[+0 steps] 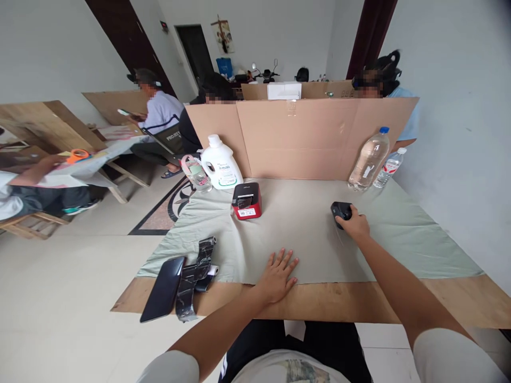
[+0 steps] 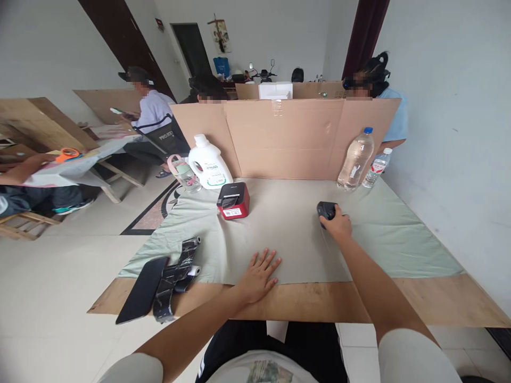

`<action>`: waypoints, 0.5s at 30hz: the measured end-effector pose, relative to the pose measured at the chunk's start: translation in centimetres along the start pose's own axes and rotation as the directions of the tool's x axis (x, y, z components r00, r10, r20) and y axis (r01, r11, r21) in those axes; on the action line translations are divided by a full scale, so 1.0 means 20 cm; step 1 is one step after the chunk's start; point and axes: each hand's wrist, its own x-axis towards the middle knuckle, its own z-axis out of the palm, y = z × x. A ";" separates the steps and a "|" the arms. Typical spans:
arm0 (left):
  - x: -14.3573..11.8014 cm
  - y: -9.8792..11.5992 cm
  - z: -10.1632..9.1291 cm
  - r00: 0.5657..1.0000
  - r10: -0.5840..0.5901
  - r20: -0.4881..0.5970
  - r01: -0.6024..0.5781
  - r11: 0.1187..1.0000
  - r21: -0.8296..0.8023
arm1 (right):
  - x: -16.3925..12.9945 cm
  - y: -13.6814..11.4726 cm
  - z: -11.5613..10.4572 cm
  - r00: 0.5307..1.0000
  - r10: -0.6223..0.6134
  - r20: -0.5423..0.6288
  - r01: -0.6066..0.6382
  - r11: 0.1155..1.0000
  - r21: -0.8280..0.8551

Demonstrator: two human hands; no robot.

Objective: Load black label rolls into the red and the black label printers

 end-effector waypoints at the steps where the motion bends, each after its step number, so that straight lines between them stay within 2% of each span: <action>1: -0.01 0.01 0.00 1.000 0.001 -0.001 -0.001 1.000 -0.011 | -0.09 -0.03 0.02 0.999 -0.045 0.012 0.045 0.999 0.019; 4: 0.00 0.02 0.00 0.998 -0.044 -0.039 0.040 0.995 -0.094 | -0.36 -0.13 0.10 0.980 -0.199 0.025 0.197 0.978 0.070; 6: 0.05 0.01 -0.01 0.984 -0.146 -0.101 0.121 0.969 -0.217 | -0.51 -0.19 0.17 0.960 -0.281 -0.001 0.280 0.956 0.084; 8: 0.12 0.01 -0.01 0.950 -0.263 -0.167 0.188 0.912 -0.364 | -0.64 -0.24 0.23 0.946 -0.322 -0.023 0.323 0.943 0.084; 12: 0.27 -0.02 0.01 0.900 -0.360 -0.246 0.186 0.828 -0.529 | -0.80 -0.30 0.32 0.948 -0.315 -0.034 0.317 0.946 0.063; 15: 0.31 -0.05 0.03 0.872 -0.427 -0.241 0.215 0.775 -0.595 | -0.86 -0.30 0.35 0.937 -0.345 -0.045 0.347 0.937 0.036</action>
